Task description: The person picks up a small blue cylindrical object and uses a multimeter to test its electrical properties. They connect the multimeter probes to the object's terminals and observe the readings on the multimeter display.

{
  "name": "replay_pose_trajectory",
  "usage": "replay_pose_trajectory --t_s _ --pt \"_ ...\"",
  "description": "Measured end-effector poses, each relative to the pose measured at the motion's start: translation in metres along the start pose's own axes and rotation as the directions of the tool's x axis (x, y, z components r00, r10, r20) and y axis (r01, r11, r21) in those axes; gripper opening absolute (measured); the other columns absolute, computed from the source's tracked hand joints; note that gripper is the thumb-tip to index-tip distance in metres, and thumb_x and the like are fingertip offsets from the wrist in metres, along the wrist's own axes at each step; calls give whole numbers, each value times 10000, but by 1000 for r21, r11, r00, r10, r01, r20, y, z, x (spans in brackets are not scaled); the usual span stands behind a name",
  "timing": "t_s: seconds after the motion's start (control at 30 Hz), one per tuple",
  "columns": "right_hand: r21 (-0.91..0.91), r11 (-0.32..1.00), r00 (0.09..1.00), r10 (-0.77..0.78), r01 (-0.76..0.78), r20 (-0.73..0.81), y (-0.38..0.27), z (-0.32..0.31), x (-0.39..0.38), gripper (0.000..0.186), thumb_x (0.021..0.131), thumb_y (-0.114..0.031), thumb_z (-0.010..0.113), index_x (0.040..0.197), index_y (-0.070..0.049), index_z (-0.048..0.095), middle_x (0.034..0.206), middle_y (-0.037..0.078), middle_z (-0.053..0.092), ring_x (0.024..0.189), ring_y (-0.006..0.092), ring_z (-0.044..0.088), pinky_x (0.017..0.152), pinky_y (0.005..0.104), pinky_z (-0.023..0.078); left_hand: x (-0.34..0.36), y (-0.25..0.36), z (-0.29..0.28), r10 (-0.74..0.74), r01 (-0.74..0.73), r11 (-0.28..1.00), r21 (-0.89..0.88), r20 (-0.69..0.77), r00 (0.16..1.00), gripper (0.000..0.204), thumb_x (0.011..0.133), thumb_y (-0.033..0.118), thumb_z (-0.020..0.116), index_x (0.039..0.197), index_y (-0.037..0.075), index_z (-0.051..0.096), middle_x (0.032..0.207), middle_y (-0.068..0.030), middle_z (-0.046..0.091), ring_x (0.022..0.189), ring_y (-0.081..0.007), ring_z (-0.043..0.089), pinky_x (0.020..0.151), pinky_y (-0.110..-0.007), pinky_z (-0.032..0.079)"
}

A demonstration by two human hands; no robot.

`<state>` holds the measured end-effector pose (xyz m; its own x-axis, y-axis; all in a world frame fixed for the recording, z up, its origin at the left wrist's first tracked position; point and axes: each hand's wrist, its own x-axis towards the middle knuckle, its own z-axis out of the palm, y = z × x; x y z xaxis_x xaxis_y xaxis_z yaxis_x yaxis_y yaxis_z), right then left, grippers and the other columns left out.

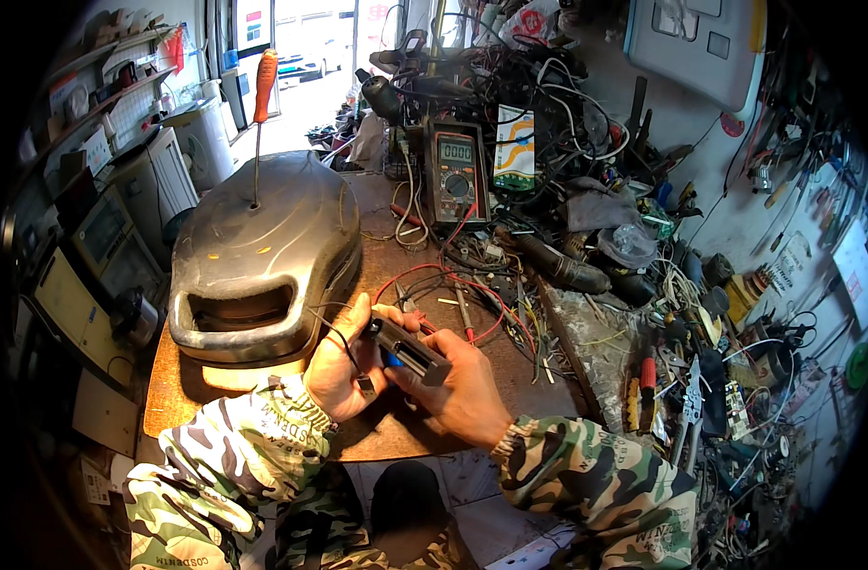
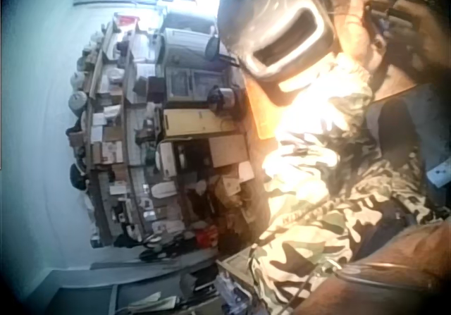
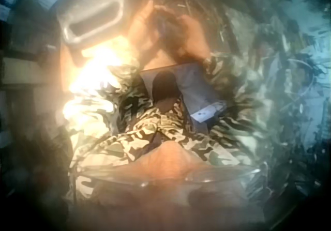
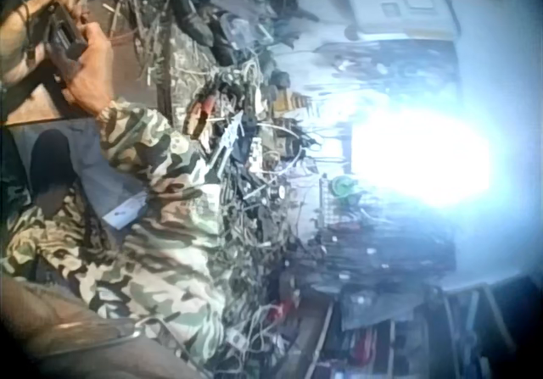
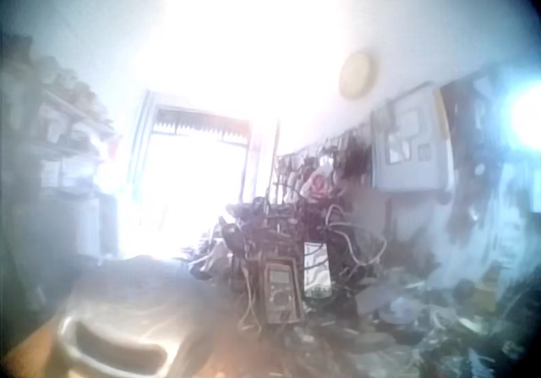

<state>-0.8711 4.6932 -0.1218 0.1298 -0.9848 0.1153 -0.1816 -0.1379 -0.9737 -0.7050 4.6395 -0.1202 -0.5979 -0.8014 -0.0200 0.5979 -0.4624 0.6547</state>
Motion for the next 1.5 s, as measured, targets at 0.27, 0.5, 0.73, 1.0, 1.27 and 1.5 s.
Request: replay_pose_trajectory --t_s 0.27,0.5,0.73,1.0,1.27,1.5 --pt "-10 990 989 142 -142 38 -1 -10 5 318 871 -149 744 1104 5 592 852 69 687 660 85 624 556 244 486 6 3 -9 13 -14 998 68 17 1000 479 1031 492 436 1124 49 591 1116 -124 655 997 -227 648 834 -373 531" --pt "-121 990 993 56 -69 -107 -8 -41 8 284 894 -88 696 1132 30 596 924 87 704 779 96 655 676 239 524 8 15 -14 -5 32 981 190 -143 990 451 1022 511 449 1070 79 570 1013 -124 700 890 -244 702 660 -346 568" --pt "-374 909 977 -210 184 -32 -6 -46 7 273 869 -85 692 1095 38 600 948 159 706 844 192 700 727 307 542 7 12 -10 53 55 863 501 -199 979 450 1013 526 455 1112 96 543 1034 -120 709 880 -226 720 667 -328 591" --pt "-405 899 981 -191 165 -25 -6 -42 5 289 845 -104 690 1073 50 600 924 207 697 841 278 712 735 363 539 8 7 -12 -6 86 872 483 -166 986 491 992 547 492 1095 71 560 991 -107 710 874 -206 719 682 -316 600" --pt "-292 952 995 -74 91 69 -4 -33 0 274 862 -109 705 1041 53 576 913 160 696 848 184 693 736 323 541 6 8 -8 7 61 829 556 -119 993 523 965 548 550 1030 33 619 919 -79 689 716 -125 668 560 -240 554" --pt "-44 999 984 24 -16 178 0 -32 1 245 868 -53 710 1050 29 569 928 57 669 811 102 640 707 271 536 5 11 -11 -59 87 813 575 -67 996 421 985 494 554 1124 96 564 972 -30 657 802 -100 625 632 -259 540"
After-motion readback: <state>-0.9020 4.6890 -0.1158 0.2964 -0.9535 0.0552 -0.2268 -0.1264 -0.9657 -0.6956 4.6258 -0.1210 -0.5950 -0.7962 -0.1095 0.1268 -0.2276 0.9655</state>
